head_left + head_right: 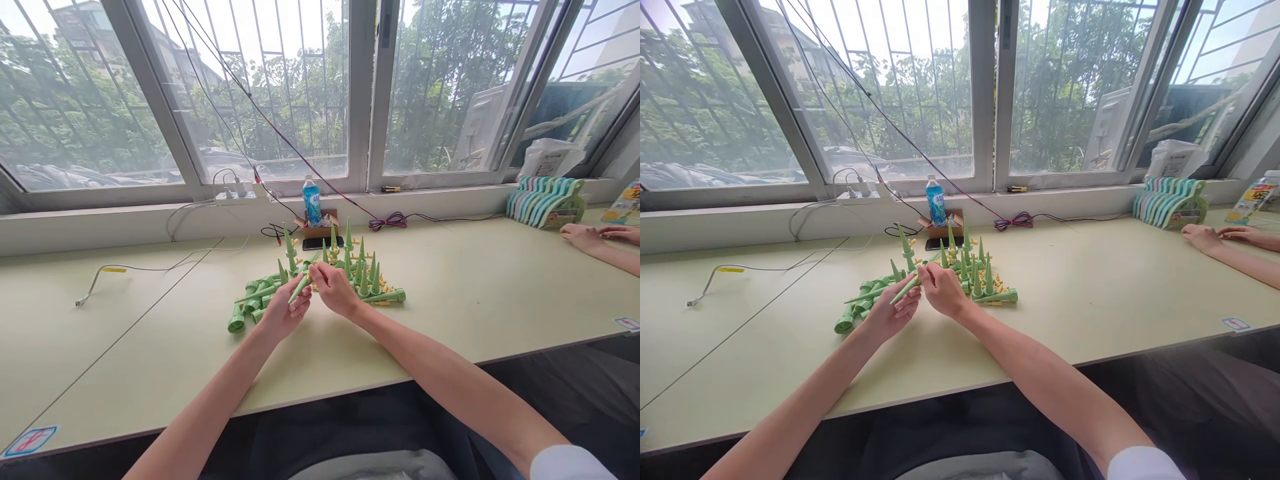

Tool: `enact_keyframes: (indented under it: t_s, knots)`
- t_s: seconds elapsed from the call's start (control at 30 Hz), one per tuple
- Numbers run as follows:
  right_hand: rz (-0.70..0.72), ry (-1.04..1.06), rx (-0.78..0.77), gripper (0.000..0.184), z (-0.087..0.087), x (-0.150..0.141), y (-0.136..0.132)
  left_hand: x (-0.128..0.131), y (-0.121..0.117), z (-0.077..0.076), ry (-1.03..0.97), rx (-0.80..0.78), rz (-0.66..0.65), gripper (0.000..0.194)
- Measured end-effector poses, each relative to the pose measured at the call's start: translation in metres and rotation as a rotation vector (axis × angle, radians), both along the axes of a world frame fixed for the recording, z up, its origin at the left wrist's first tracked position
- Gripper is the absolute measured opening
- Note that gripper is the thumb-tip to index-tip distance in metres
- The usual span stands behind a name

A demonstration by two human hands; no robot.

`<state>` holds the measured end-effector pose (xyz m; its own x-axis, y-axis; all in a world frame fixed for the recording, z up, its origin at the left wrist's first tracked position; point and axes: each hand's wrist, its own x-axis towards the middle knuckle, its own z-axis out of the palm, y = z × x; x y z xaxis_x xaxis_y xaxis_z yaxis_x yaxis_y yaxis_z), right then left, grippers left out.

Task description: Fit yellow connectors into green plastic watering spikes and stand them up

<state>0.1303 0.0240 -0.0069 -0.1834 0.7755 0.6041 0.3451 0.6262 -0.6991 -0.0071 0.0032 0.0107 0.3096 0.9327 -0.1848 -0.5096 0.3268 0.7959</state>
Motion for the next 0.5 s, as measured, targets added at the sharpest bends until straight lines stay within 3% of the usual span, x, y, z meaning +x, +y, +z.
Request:
enact_keyframes:
  t_s: [0.27, 0.5]
  knots:
    - [0.005, -0.094, 0.033, 0.032, -0.0006, 0.0029, 0.0008, 0.0017, -0.0025, 0.0, 0.104, 0.108, -0.023, 0.019]
    - [0.041, -0.167, 0.058, 0.034, -0.0036, 0.0051, 0.0048, 0.0001, -0.0006, -0.0056, 0.198, 0.184, 0.002, 0.019]
